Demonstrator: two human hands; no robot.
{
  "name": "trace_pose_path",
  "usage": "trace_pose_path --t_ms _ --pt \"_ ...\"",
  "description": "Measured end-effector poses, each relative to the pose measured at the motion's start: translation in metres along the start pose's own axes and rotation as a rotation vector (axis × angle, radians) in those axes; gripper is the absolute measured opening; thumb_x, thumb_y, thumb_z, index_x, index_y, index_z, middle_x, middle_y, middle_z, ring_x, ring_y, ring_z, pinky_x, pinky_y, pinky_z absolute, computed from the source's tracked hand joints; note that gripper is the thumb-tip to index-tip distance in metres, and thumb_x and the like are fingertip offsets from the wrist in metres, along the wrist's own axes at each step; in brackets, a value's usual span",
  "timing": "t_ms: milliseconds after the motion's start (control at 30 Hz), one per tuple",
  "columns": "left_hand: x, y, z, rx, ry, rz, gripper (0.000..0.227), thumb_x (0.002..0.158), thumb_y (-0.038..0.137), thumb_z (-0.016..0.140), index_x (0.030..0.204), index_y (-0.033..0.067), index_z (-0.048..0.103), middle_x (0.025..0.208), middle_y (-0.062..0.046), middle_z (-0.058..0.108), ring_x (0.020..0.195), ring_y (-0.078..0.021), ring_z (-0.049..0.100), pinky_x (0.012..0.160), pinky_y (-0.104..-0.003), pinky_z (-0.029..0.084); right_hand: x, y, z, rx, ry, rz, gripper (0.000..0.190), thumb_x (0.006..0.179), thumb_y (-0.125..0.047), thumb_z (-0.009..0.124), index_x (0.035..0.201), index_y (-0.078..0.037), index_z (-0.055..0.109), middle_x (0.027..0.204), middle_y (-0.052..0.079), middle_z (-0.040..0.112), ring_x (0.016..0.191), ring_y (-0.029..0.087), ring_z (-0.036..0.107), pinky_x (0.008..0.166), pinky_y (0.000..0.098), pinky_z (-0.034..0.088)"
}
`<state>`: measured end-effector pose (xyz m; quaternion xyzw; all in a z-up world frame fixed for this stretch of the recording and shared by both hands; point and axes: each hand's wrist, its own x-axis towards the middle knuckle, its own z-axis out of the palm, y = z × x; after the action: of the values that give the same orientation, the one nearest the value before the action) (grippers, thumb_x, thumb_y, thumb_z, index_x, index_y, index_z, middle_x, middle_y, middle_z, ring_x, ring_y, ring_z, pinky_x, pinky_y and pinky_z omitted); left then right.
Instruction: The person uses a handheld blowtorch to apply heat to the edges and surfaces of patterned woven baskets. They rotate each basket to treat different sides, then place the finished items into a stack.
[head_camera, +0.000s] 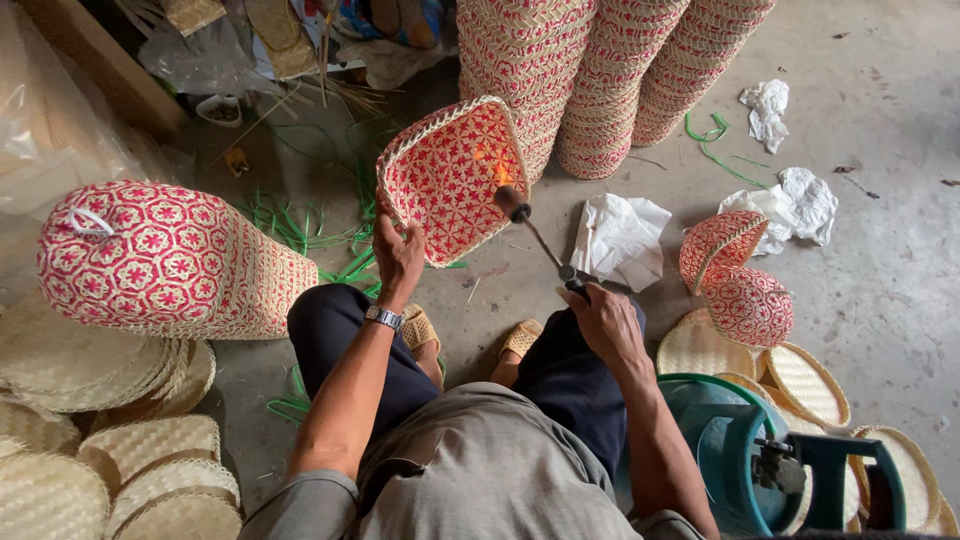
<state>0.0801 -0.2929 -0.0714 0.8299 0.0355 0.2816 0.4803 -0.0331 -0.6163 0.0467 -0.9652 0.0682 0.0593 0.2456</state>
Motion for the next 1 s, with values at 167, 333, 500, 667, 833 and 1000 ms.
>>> trace_pose_path --t_ms 167,333,500,667,833,1000 --pt "-0.007 -0.002 0.005 -0.047 0.03 0.04 0.07 0.096 0.007 0.059 0.159 0.001 0.03 0.142 -0.027 0.056 0.119 -0.0404 0.064 0.095 -0.044 0.057 -0.01 -0.008 -0.003 0.115 -0.049 -0.216 0.041 0.094 -0.043 0.066 0.091 -0.003 0.071 0.075 0.023 0.066 0.073 0.041 0.063 0.064 0.0488 0.047" --pt "-0.005 -0.017 -0.002 0.059 -0.136 -0.197 0.056 0.095 0.009 0.058 0.148 -0.0017 0.043 0.118 -0.024 0.066 0.102 -0.0403 0.067 0.085 -0.049 0.055 -0.014 -0.023 -0.037 0.24 -0.063 -0.052 0.041 0.094 -0.044 0.065 0.091 -0.003 0.07 0.066 0.017 0.064 0.059 0.029 0.062 0.06 0.0435 0.049" --pt "-0.004 -0.03 -0.001 0.314 -0.054 0.261 0.048 0.093 0.008 0.063 0.138 -0.0038 0.05 0.117 -0.027 0.067 0.104 -0.0427 0.065 0.089 -0.049 0.054 -0.018 -0.037 -0.058 0.333 -0.204 -0.109 0.038 0.093 -0.042 0.064 0.097 -0.004 0.071 0.063 0.008 0.057 0.056 0.017 0.056 0.055 0.0371 0.047" --pt "0.003 -0.031 -0.009 0.403 -0.105 0.213 0.058 0.089 0.012 0.065 0.142 -0.0074 0.05 0.121 -0.03 0.065 0.105 -0.0422 0.066 0.089 -0.047 0.056 -0.014 -0.034 -0.062 0.213 -0.128 -0.103 0.041 0.095 -0.043 0.067 0.092 -0.002 0.072 0.063 0.007 0.059 0.057 0.015 0.056 0.057 0.0357 0.047" --pt "0.017 -0.014 -0.027 0.46 -0.153 0.206 0.047 0.092 0.015 0.066 0.134 -0.0046 0.055 0.119 -0.029 0.066 0.103 -0.0424 0.067 0.087 -0.048 0.056 -0.021 -0.016 -0.063 0.227 -0.156 -0.002 0.04 0.095 -0.041 0.065 0.092 -0.001 0.071 0.063 0.008 0.06 0.057 0.017 0.056 0.056 0.0373 0.047" --pt "0.034 0.011 -0.042 0.523 -0.294 0.156 0.02 0.103 0.017 0.062 0.115 0.0014 0.062 0.109 -0.022 0.07 0.099 -0.0386 0.069 0.083 -0.048 0.056 -0.029 -0.012 -0.066 0.261 -0.176 0.052 0.033 0.094 -0.037 0.067 0.094 -0.004 0.07 0.064 0.006 0.06 0.056 0.016 0.055 0.054 0.0371 0.046"
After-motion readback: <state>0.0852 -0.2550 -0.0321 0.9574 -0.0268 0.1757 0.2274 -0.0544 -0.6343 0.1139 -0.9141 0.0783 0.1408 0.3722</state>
